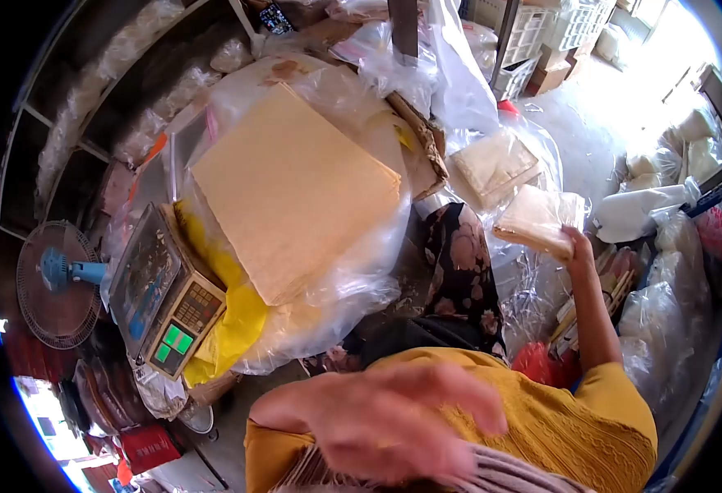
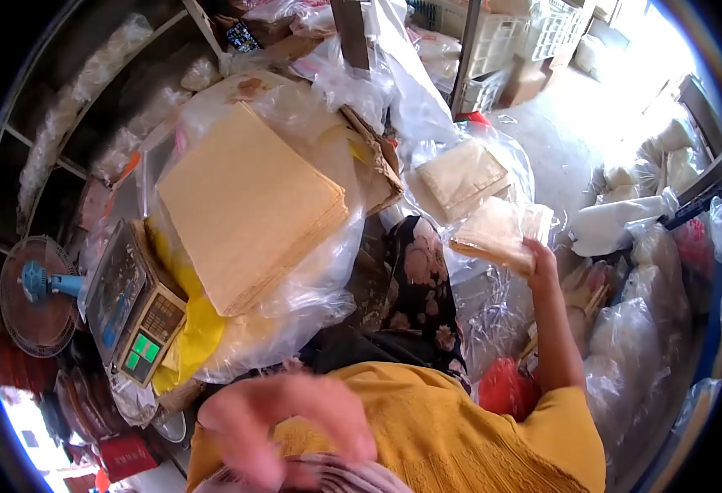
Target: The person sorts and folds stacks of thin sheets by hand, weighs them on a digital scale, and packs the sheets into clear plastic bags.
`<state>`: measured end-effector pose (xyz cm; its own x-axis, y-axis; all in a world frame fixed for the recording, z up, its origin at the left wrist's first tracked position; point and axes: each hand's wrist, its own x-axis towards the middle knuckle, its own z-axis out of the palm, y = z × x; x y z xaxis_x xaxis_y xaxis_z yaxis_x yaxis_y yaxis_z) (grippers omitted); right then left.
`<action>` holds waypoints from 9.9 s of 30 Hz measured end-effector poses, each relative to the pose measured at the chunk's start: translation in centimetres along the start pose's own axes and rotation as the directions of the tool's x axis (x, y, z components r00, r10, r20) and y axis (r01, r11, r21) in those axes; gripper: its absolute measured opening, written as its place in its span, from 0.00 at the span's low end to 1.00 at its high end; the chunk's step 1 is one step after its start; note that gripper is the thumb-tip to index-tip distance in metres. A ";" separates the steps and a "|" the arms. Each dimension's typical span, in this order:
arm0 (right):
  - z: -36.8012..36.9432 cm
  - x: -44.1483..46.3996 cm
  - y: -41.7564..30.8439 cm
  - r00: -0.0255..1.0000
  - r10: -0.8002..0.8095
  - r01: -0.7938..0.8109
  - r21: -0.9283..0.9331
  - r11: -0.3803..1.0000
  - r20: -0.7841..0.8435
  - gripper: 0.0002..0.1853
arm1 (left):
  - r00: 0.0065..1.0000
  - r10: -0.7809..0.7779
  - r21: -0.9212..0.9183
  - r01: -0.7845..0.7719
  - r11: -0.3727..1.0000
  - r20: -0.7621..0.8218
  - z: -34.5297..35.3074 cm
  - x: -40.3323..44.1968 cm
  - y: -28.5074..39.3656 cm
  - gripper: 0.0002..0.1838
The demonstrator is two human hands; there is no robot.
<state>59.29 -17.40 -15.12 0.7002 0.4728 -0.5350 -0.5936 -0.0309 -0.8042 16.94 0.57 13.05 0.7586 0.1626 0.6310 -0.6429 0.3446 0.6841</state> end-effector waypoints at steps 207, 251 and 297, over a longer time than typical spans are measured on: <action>46.8 -16.9 5.7 0.190 0.092 0.538 -0.182 0.823 0.977 0.21 | 0.749 0.383 0.631 0.662 -0.404 -0.541 -14.1 -17.0 1.5 0.23; 57.5 -30.3 4.1 -0.646 -0.200 0.727 0.513 -0.457 0.737 0.22 | -0.020 0.870 0.808 0.362 0.465 -0.492 -24.7 -27.8 33.5 0.09; 46.2 -10.1 -4.2 0.563 0.010 0.557 -0.389 0.734 0.826 0.15 | 0.114 0.196 0.223 0.321 0.921 -0.974 -13.8 -21.2 9.8 0.29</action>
<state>36.42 18.67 5.66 0.0602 0.9936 -0.0955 0.1087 -0.1016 -0.9889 -4.01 13.30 1.35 0.0639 0.9866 -0.1501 -0.3723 0.1631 0.9137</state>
